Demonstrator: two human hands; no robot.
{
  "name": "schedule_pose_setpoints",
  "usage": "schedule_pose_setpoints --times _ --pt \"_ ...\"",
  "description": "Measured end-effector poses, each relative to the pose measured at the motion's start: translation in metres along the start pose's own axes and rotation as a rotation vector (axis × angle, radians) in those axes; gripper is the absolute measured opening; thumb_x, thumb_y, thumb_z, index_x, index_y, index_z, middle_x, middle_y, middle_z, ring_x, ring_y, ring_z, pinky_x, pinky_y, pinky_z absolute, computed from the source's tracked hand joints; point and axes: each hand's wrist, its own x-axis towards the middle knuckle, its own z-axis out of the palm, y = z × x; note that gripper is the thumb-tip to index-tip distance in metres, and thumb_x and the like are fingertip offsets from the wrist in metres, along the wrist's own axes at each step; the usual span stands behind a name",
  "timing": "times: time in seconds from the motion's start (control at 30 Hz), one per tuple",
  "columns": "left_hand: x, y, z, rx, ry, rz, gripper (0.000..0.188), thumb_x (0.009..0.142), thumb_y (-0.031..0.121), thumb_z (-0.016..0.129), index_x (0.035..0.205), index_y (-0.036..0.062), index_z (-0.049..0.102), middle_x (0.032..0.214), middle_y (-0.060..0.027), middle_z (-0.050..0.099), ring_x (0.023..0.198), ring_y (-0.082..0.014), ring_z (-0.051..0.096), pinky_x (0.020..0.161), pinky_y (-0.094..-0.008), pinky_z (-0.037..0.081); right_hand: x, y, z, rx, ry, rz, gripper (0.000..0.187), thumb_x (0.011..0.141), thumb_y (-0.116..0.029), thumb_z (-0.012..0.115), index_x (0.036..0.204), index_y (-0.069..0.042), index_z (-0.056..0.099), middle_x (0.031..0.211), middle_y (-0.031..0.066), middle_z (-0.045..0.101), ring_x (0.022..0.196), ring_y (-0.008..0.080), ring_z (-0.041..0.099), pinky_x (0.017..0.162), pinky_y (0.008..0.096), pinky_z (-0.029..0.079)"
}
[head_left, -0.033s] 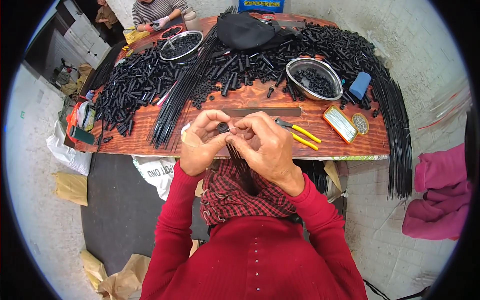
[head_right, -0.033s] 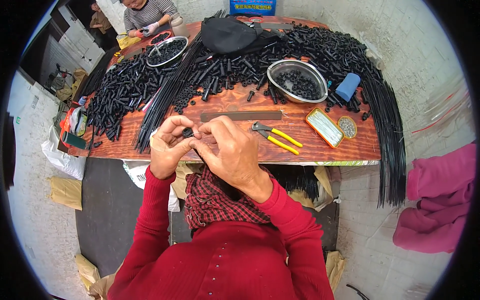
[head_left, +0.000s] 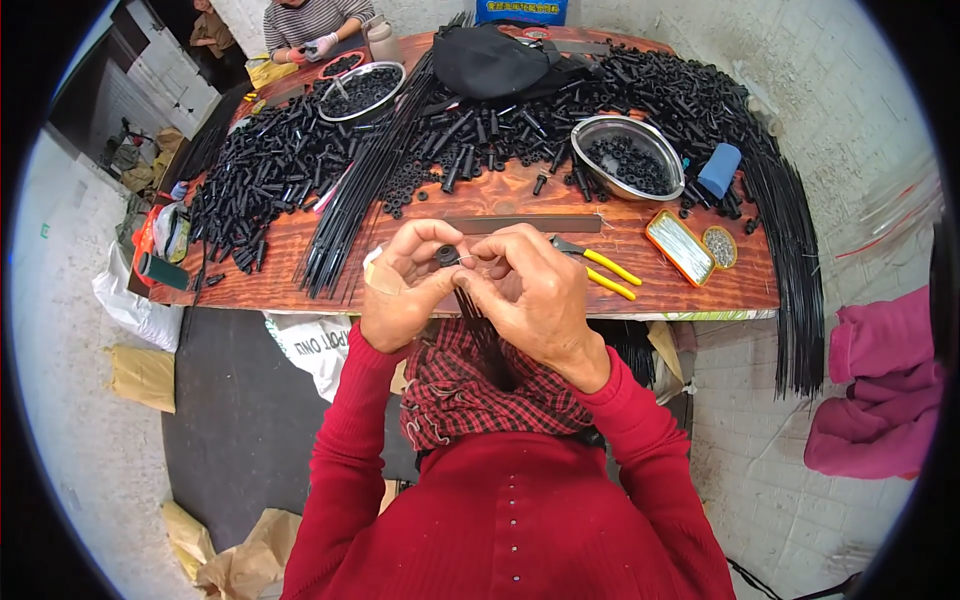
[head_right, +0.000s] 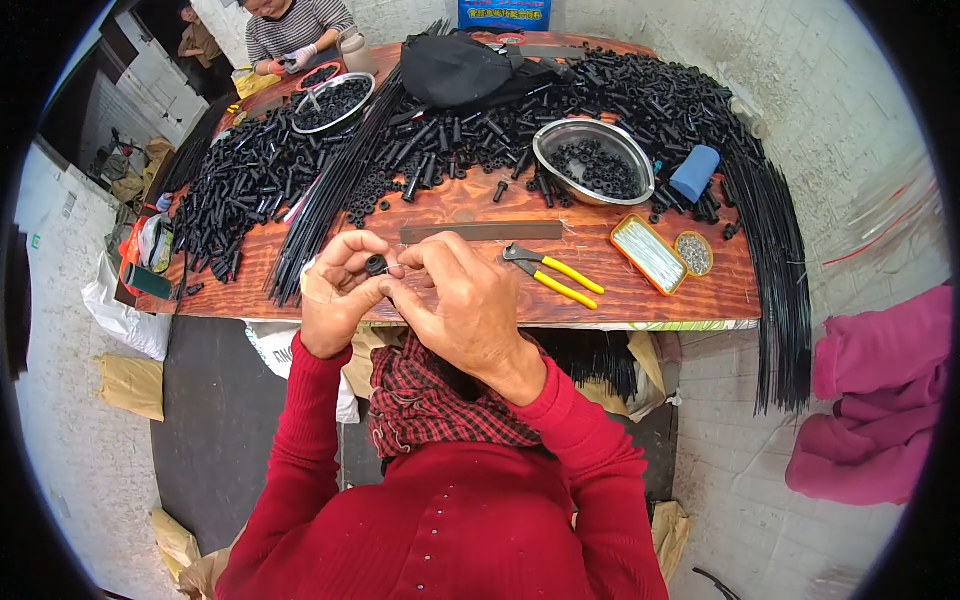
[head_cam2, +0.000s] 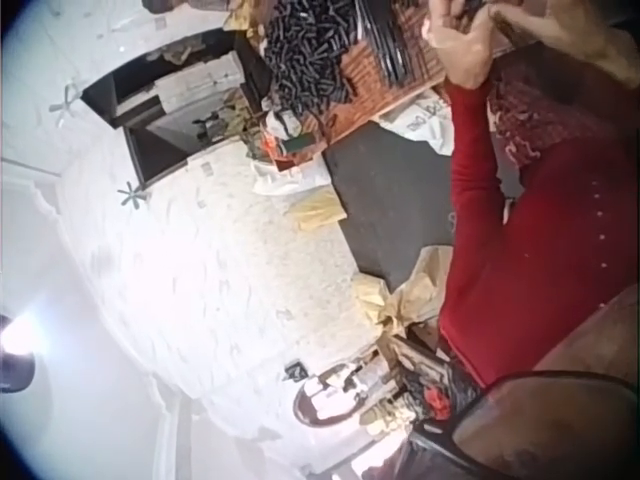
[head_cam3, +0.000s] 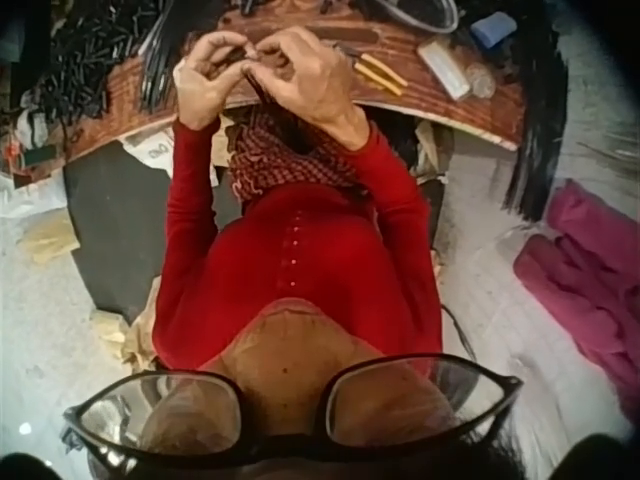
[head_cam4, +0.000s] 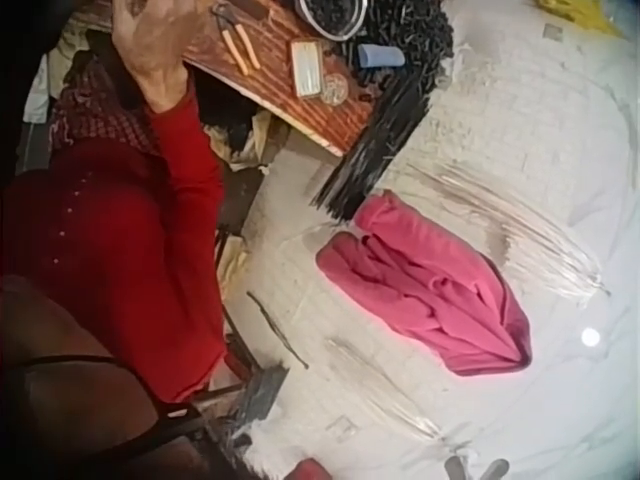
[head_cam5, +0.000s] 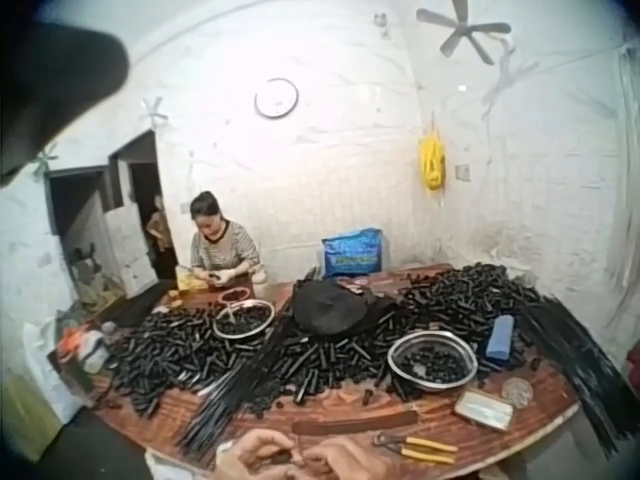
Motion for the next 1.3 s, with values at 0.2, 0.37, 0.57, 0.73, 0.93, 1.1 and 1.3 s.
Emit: schedule_pose_setpoints --times 0.2,0.37,0.57,0.73,0.93,1.1,1.3 --pt "0.004 0.006 0.017 0.032 -0.018 -0.054 0.037 0.087 -0.008 0.067 0.121 -0.002 0.054 0.108 -0.0061 0.064 0.098 -0.0092 0.061 0.086 -0.0223 0.049 -0.001 -0.001 -0.012 -0.189 0.086 -0.048 0.013 0.078 -0.008 0.076 0.085 -0.006 0.065 0.08 0.006 0.064 0.064 0.0237 0.066 0.054 0.0342 0.05" --pt "0.014 -0.001 0.024 -0.003 -0.022 -0.068 0.039 0.087 -0.007 0.067 0.123 -0.002 0.054 0.106 -0.0054 0.064 0.098 -0.0089 0.06 0.087 -0.0223 0.049 0.002 0.008 -0.021 -0.219 0.052 0.013 0.009 0.078 -0.001 0.072 0.083 -0.001 0.065 0.075 0.0103 0.067 0.06 0.0235 0.066 0.051 0.0324 0.05" --pt "0.014 -0.02 0.006 -0.106 -0.063 -0.053 0.036 0.091 0.003 0.067 0.125 -0.003 0.056 0.103 -0.0053 0.065 0.097 -0.0119 0.064 0.086 -0.0241 0.049 -0.02 0.068 -0.047 0.088 -0.086 0.338 0.017 0.091 -0.01 0.069 0.103 -0.001 0.064 0.091 0.0081 0.068 0.08 0.017 0.068 0.066 0.0317 0.053" --pt "0.011 -0.039 0.01 -0.248 -0.064 -0.02 0.035 0.103 0.028 0.055 0.121 -0.0018 0.055 0.086 -0.0064 0.058 0.086 -0.0167 0.061 0.079 -0.0296 0.051 -0.08 0.138 -0.073 -0.785 -0.179 0.215 0.026 0.083 -0.02 0.074 0.103 -0.007 0.062 0.1 0.0082 0.06 0.092 0.0319 0.058 0.069 0.0431 0.051" --pt "0.009 -0.049 0.018 -0.388 -0.134 0.022 0.029 0.101 0.029 0.059 0.109 0.0021 0.049 0.076 -0.0032 0.047 0.071 -0.0138 0.046 0.067 -0.0288 0.041 -0.091 0.156 -0.08 -0.762 -0.254 0.069 0.027 0.08 -0.022 0.077 0.096 -0.005 0.063 0.091 0.0078 0.057 0.084 0.0306 0.057 0.064 0.0432 0.05" --pt "0.009 -0.045 0.017 -0.365 -0.159 0.005 0.028 0.101 0.027 0.06 0.108 0.0022 0.049 0.075 -0.0027 0.046 0.067 -0.0129 0.043 0.064 -0.0282 0.038 -0.073 0.141 -0.087 0.288 -0.181 1.045 0.035 0.097 -0.038 0.062 0.095 -0.003 0.061 0.079 0.004 0.062 0.062 0.0137 0.061 0.052 0.0267 0.051" --pt "0.009 -0.034 0.036 -0.263 -0.117 0.036 0.043 0.104 0.024 0.053 0.138 -0.0017 0.046 0.08 0.0005 0.049 0.073 -0.0072 0.045 0.067 -0.0227 0.04 -0.009 0.053 -0.103 0.48 -0.503 0.786 0.034 0.101 -0.035 0.057 0.099 -0.002 0.062 0.076 0.0034 0.064 0.061 0.0092 0.06 0.055 0.0262 0.049"
